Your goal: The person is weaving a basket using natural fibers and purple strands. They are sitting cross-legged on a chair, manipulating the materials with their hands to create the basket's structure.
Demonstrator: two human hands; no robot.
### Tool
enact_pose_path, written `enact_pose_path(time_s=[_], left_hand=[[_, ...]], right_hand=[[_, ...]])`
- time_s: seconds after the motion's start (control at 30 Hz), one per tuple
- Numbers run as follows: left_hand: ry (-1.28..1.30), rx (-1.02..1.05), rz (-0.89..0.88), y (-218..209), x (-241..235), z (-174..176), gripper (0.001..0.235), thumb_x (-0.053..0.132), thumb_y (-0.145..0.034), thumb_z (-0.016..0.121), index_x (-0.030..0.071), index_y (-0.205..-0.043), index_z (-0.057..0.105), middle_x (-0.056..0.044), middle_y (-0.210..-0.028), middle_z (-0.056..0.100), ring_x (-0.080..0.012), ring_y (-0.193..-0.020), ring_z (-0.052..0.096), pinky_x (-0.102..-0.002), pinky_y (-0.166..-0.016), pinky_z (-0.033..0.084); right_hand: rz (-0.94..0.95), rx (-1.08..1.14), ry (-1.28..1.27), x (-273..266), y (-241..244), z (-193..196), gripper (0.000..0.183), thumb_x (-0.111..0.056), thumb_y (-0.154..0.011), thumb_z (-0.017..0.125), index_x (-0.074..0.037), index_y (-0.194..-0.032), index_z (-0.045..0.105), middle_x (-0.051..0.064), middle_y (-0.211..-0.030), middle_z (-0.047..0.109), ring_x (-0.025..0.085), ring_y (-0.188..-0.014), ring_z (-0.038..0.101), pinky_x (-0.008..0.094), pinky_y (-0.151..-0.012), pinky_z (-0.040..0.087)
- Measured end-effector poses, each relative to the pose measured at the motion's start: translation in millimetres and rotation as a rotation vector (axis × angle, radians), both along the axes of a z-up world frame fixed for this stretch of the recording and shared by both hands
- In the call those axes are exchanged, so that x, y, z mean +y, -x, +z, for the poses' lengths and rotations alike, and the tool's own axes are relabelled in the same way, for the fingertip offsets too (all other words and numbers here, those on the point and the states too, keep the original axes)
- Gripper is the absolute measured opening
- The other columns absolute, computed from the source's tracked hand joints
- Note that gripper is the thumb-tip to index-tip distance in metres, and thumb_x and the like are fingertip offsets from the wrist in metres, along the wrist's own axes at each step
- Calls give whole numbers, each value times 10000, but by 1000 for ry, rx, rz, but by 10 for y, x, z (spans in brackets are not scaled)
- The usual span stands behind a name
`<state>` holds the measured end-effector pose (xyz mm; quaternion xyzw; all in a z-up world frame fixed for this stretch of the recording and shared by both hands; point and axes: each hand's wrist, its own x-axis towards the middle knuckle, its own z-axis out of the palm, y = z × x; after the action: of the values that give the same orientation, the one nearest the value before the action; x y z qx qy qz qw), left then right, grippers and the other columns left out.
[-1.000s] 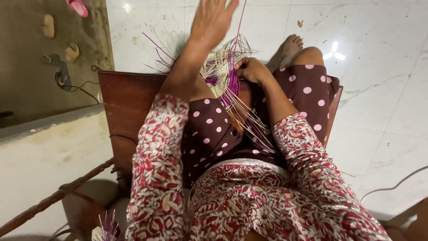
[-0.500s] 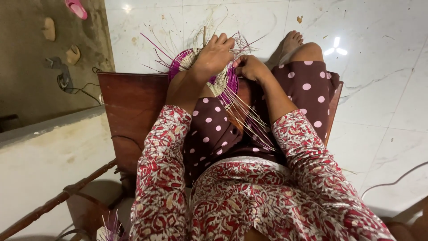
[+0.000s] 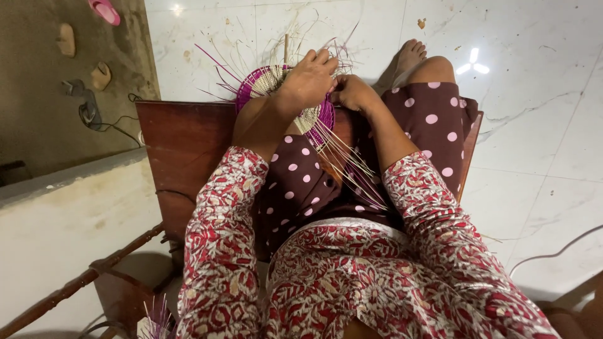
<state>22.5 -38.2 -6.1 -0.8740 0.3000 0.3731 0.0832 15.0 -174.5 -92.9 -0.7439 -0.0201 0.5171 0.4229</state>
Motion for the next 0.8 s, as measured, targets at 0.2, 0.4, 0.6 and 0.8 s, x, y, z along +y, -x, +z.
enact_pose_path(time_s=[0.2,0.4,0.6,0.8], left_hand=[[-73,-32,-143,-3,-51,-35,195,166,-991,610,92,-1047,782,-84,-1454,504,-300,-1378,381,-520,-1162,285],[-39,-170,-171,-147,28,47,224,214,-915,671,121,-742,780,-91,-1503,524,-301,-1442,344,-534,-1184,262],[-139,-251,-123,-515,201,-1,60,90,-850,750,100,-819,800,-85,-1465,525,-290,-1372,399,-533,-1173,232],[-112,-546,-56,-727,412,-188,234,4,-926,583,152,-942,764,-34,-1224,607,-197,-873,637,-377,-641,521]], right_hand=[[59,2,30,6,-26,68,244,-121,-939,647,-66,-1176,660,123,-1054,715,265,-896,646,398,-823,520],[-14,43,-11,-5,2,-13,138,-115,-928,696,-141,-1056,651,53,-1037,705,212,-939,625,384,-909,491],[-58,42,-77,-2,27,-293,186,-96,-889,700,-213,-1030,671,-24,-1022,693,147,-917,600,307,-886,463],[-101,-29,-161,-26,78,-582,199,-135,-853,734,-148,-1050,714,83,-945,704,212,-846,656,327,-792,502]])
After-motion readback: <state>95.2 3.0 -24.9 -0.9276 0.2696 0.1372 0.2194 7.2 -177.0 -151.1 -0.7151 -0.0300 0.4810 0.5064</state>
